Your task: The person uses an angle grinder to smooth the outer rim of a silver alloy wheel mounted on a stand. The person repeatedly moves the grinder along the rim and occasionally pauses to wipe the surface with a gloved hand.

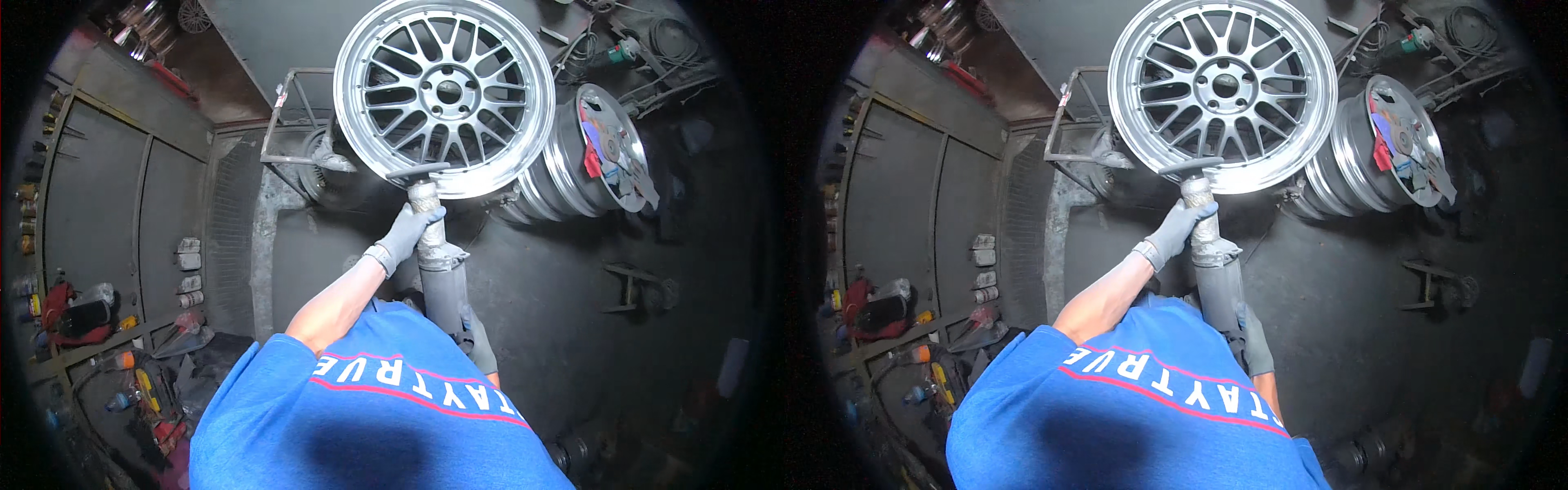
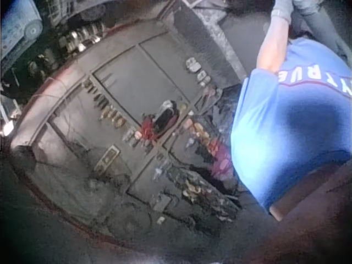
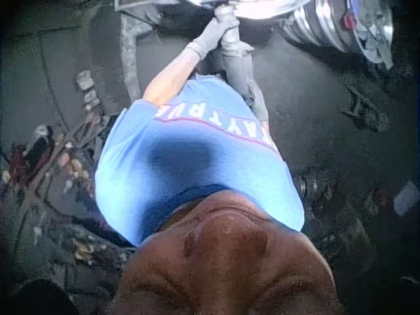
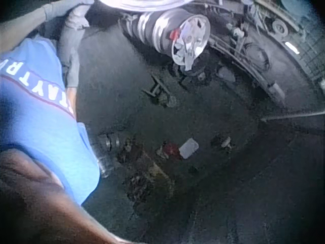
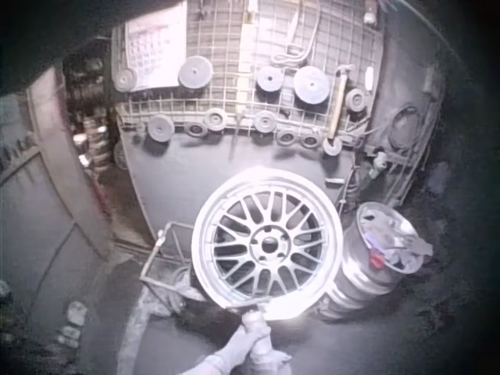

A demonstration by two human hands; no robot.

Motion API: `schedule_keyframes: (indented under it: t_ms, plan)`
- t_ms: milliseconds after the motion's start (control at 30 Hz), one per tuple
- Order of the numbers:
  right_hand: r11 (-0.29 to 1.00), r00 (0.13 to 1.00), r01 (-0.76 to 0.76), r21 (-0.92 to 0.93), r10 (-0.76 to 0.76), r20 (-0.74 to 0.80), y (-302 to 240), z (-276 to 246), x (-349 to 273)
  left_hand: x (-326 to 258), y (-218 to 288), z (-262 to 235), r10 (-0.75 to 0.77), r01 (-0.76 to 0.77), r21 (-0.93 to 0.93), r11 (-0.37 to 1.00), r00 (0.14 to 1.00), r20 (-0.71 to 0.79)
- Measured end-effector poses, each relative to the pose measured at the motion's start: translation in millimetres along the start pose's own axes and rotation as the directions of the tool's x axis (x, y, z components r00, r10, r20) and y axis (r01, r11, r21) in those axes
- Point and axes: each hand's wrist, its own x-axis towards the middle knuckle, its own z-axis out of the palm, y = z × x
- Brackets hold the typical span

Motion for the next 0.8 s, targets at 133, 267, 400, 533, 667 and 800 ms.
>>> schedule_keyframes:
  t_ms: [133, 267, 400, 533, 667, 800]
  plan:
    - [0.979, 0.991, 0.110, -0.175, -0.095, 0.089, -6.9, 14.8, 25.3, 8.0, 18.6, -22.7, 0.078, -0.079, -0.004, 0.997, 0.995, -0.065]
    - [0.979, 0.990, 0.109, -0.170, -0.092, 0.104, -8.1, -6.4, 42.4, 14.7, 23.1, -19.1, 0.030, -0.031, -0.017, 0.999, 0.996, -0.079]
    - [0.981, 0.993, 0.112, -0.161, -0.103, 0.059, -42.5, 10.5, -5.8, 11.2, 1.1, 9.8, -0.010, 0.002, -0.093, 0.996, 0.996, -0.087]
    - [0.986, 0.993, 0.094, -0.141, -0.103, -0.060, -54.5, -21.3, -29.4, 18.5, -29.9, 47.7, -0.055, 0.059, -0.122, 0.991, 0.998, 0.029]
    - [0.899, 0.949, 0.230, -0.371, -0.292, -0.119, -46.0, -107.7, -6.6, 30.9, -49.3, 88.5, -0.133, 0.174, -0.242, 0.954, 0.975, 0.178]
    - [0.796, 0.914, 0.271, -0.541, -0.388, -0.114, -55.8, -99.6, -18.9, 38.2, -47.7, 105.5, -0.120, 0.185, -0.299, 0.936, 0.967, 0.224]
